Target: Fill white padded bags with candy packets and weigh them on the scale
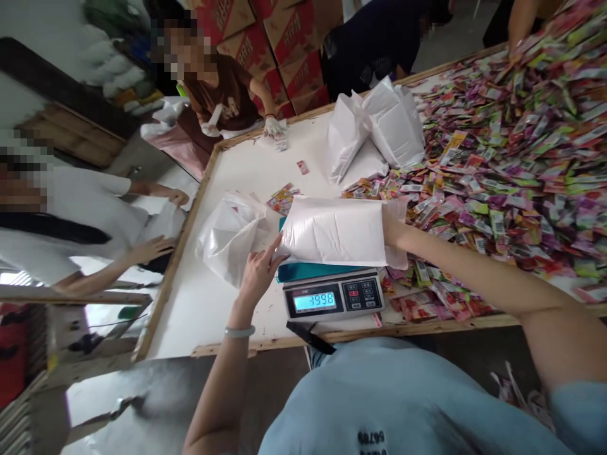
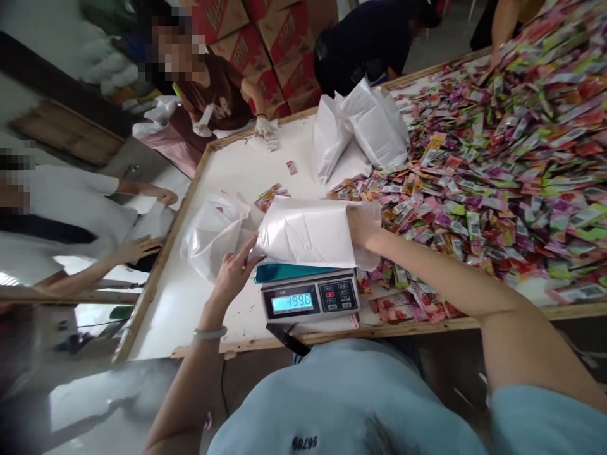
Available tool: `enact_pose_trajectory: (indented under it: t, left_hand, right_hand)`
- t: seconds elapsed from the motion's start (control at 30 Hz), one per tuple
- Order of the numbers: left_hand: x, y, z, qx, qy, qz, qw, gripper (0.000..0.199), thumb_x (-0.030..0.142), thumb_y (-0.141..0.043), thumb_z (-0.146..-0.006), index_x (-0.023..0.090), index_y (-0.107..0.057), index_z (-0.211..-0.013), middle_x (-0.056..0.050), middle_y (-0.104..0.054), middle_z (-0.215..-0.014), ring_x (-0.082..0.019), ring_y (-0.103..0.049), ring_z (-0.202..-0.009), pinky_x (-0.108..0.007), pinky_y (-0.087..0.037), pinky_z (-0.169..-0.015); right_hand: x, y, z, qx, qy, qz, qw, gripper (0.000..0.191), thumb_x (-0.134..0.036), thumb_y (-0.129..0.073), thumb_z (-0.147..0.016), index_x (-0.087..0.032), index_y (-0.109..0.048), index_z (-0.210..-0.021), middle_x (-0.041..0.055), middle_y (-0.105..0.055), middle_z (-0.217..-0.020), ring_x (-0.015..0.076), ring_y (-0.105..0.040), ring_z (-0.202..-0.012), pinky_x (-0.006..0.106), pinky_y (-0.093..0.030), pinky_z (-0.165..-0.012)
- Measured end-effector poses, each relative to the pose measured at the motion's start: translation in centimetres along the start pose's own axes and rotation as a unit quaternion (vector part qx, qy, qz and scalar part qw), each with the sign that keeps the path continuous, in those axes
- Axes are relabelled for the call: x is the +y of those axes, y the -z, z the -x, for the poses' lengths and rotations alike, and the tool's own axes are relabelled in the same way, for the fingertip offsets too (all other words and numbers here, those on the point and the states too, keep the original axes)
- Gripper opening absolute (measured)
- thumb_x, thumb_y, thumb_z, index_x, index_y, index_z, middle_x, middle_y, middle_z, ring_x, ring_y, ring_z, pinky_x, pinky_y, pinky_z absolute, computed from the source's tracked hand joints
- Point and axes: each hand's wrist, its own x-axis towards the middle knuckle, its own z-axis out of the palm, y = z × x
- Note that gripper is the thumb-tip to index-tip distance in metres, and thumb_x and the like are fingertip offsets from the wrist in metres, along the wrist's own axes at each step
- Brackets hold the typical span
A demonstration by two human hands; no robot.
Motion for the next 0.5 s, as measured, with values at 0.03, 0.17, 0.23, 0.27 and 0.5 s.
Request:
enact_pose_trajectory:
  t: [0.03, 0.17, 0.23, 0.27, 0.5]
  left_hand:
    - [0.2, -0.1, 0.0, 0.001, 0.003, -0.001, 1.000, 0.055, 0.040, -0.049, -0.108, 0.019, -0.046, -0.159, -0.006, -0.079, -0.097, -0.020, -0.070, -0.080, -0.036, -0.050, -0.091]
    - [-0.2, -0.2, 0.4, 0.001, 0.018, -0.005, 1.000, 0.053, 0.040, -0.051, -0.107, 0.020, -0.049, -0.156, -0.002, -0.073, -0.080, -0.020, -0.068, -0.077, -0.035, -0.049, -0.090]
    - [-0.8, 0.1, 0.8, 0.020, 0.017, 0.001, 1.000, 0.054, 0.041, -0.053, -0.106, 0.021, -0.050, -0.156, -0.002, -0.072, -0.083, -0.021, -0.069, -0.081, -0.037, -0.049, -0.091]
    - [-1.2, 0.3, 1.0, 0.036, 0.018, 0.008, 0.999, 0.054, 0.041, -0.053, -0.106, 0.020, -0.050, -0.156, -0.004, -0.073, -0.087, -0.022, -0.070, -0.085, -0.038, -0.049, -0.092]
    - [-2.3, 2.3, 2.6, 0.133, 0.065, 0.037, 0.988, 0.054, 0.040, -0.052, -0.105, 0.023, -0.049, -0.156, -0.008, -0.076, -0.104, -0.027, -0.070, -0.104, -0.044, -0.047, -0.101]
  right_hand:
    - [0.3, -0.3, 0.0, -0.004, -0.005, 0.004, 1.000, 0.016, -0.025, -0.069, -0.078, -0.021, -0.074, -0.093, 0.0091, -0.073, -0.089, 0.0306, -0.067, -0.095, 0.046, -0.054, -0.094]
    - [1.5, 1.4, 2.5, -0.007, -0.006, -0.020, 1.000, 0.016, -0.031, -0.064, -0.084, -0.020, -0.071, -0.092, 0.0069, -0.071, -0.084, 0.0234, -0.066, -0.083, 0.035, -0.054, -0.079]
    - [1.7, 3.2, 4.5, 0.013, -0.012, -0.065, 0.998, 0.023, -0.039, -0.063, -0.086, -0.018, -0.068, -0.092, 0.0055, -0.071, -0.085, 0.0195, -0.064, -0.077, 0.031, -0.051, -0.072]
    - [1.7, 4.2, 5.4, 0.028, -0.022, -0.093, 0.995, 0.027, -0.044, -0.063, -0.086, -0.018, -0.066, -0.091, 0.0051, -0.070, -0.086, 0.0179, -0.062, -0.075, 0.029, -0.050, -0.069]
    - [1.9, 9.8, 11.0, 0.181, -0.150, -0.166, 0.958, 0.055, -0.066, -0.084, -0.067, -0.019, -0.061, -0.083, 0.0029, -0.066, -0.079, 0.0135, -0.060, -0.069, 0.028, -0.048, -0.064]
